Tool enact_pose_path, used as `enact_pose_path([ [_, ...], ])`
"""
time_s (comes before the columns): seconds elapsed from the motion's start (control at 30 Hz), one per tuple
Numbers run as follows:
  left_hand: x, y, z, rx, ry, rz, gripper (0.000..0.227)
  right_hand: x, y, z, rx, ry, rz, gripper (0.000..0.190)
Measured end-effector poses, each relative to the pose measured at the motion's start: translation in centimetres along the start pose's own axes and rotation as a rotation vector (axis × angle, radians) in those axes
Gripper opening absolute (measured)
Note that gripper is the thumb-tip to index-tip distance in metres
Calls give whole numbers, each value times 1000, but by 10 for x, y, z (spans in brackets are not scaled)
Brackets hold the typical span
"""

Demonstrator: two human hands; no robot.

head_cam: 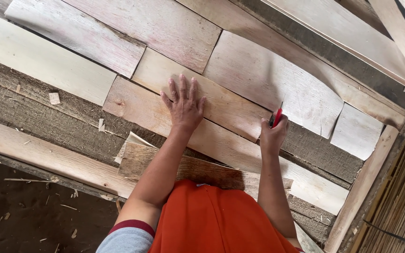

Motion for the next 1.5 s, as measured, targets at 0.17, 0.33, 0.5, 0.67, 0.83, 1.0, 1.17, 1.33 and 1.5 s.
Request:
enact_pose_path([
  [0.17, -11, -5, -1, 10, 10, -24, 68, 37, 25, 9, -240, -8, -160, 36],
  [0.33, -20, -8, -1, 3, 51, -58, 61, 84, 60, 21, -210, 282, -303, 51],
  [0.5, -13, -6, 0, 6, 54, -59, 61, 106, 71, 32, -134, 404, -354, 66],
  [0.67, -8, -3, 2, 17, 17, -60, 60, 98, 87, 28, -110, 445, -328, 67],
  [0.83, -9, -1, 4, 44, -29, -60, 60, 101, 54, 5, -134, 488, -347, 58],
  [1.0, -7, -4, 4, 99, -2, -88, 59, 91, 79, -20, -67, 543, -359, 63],
  [1.17, -9, -4, 2, 106, -39, -77, 62, 91, 83, -18, -45, 583, -370, 62],
  [1.33, -10, -5, 2, 110, -35, -60, 61, 92, 80, -19, -18, 605, -399, 63],
  [1.5, -7, -3, 2, 115, -20, -41, 63, 93, 83, -21, 5, 613, -394, 62],
])
Point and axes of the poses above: each hand's wrist, its own z-axis towards the middle knuckle, its own x-axis out of the palm, y = z × x, the point moved 6 cm from there along z, towards the middle knuckle, and after that the axes turned 4 degrees about z, right-handed, at the moved point
